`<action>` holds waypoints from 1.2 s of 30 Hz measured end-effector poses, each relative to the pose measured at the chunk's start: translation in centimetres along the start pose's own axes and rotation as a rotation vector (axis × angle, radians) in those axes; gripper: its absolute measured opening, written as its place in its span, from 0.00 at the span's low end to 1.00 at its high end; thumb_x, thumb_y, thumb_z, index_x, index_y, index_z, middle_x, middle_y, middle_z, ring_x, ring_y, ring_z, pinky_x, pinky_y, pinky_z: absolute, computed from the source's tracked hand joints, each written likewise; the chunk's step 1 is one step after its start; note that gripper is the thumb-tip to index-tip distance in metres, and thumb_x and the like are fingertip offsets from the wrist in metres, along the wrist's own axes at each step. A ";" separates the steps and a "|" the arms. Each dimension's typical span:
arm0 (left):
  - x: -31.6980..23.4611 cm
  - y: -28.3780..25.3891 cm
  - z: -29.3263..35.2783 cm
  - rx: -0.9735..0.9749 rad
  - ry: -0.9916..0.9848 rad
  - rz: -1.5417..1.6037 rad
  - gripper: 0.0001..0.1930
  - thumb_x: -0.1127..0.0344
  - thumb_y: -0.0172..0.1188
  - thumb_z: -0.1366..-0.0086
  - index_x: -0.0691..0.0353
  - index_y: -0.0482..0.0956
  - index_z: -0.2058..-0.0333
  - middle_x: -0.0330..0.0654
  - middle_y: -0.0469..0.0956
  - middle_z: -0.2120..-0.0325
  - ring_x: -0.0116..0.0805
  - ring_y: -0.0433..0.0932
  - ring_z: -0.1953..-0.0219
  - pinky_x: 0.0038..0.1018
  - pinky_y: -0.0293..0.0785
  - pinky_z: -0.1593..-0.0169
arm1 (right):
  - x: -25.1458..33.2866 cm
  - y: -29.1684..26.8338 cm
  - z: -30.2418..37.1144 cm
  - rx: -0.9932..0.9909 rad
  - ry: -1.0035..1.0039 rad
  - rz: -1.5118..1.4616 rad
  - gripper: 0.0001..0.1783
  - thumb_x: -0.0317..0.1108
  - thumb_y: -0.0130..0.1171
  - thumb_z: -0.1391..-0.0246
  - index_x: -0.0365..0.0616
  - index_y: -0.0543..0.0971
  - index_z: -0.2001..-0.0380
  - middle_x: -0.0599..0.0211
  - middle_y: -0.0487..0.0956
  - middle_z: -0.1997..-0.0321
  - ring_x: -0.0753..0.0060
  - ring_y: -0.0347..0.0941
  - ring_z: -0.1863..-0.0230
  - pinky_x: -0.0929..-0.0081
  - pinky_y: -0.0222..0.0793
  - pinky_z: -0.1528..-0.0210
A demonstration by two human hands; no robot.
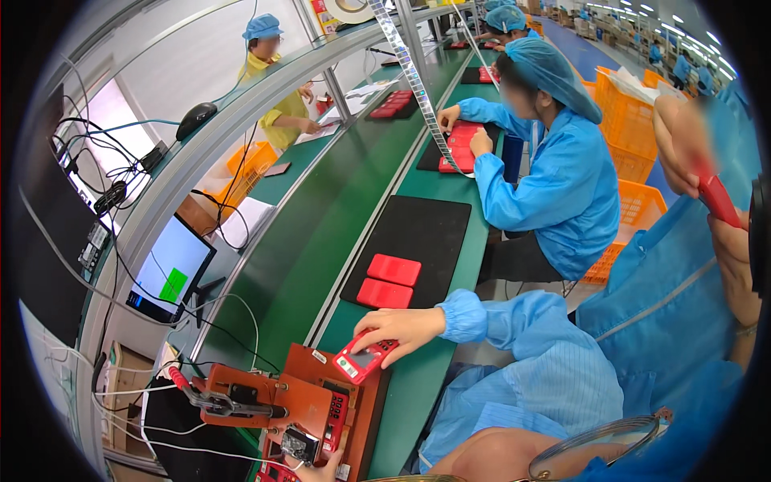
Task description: The person tests and assembles handheld POS terminals by placing components into a manual press fixture, operating the press handle, snapping plastic housings onto the devices by hand, and arranging them on the workbench.
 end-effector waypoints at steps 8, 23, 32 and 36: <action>4.5 0.7 2.8 -0.276 -0.008 0.558 0.40 0.68 0.73 0.66 0.70 0.65 0.50 0.46 0.73 0.60 0.32 0.75 0.61 0.27 0.73 0.56 | 0.0 2.8 -4.5 0.178 -0.156 -0.045 0.26 0.47 0.61 0.51 0.54 0.72 0.48 0.57 0.66 0.47 0.56 0.63 0.48 0.61 0.57 0.46; 2.0 -0.3 15.5 -0.895 0.277 1.634 0.24 0.50 0.53 0.43 0.60 0.62 0.56 0.36 0.63 0.71 0.26 0.64 0.70 0.26 0.67 0.60 | 3.2 11.9 -11.2 0.292 -0.503 -0.075 0.28 0.47 0.57 0.48 0.47 0.69 0.46 0.54 0.67 0.43 0.50 0.61 0.44 0.56 0.55 0.42; -2.6 -2.2 12.2 -0.580 0.328 1.508 0.25 0.51 0.61 0.54 0.57 0.60 0.63 0.34 0.62 0.73 0.24 0.62 0.71 0.24 0.62 0.63 | 3.1 2.0 -24.2 -0.003 -0.141 -0.279 0.28 0.40 0.45 0.38 0.34 0.58 0.41 0.50 0.70 0.48 0.59 0.66 0.44 0.65 0.63 0.45; -6.7 -2.6 8.8 -0.428 0.390 1.350 0.26 0.52 0.63 0.58 0.56 0.60 0.65 0.34 0.62 0.74 0.24 0.63 0.73 0.23 0.61 0.65 | 9.0 4.6 -32.0 -0.114 -0.055 -0.730 0.22 0.40 0.46 0.38 0.39 0.64 0.46 0.61 0.75 0.66 0.74 0.70 0.68 0.75 0.68 0.60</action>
Point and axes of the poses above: each hand's wrist, its own z-axis away from the middle knuckle, its own y-axis out of the palm, x = y × z, the point moved 2 cm from there along -z, towards the middle knuckle
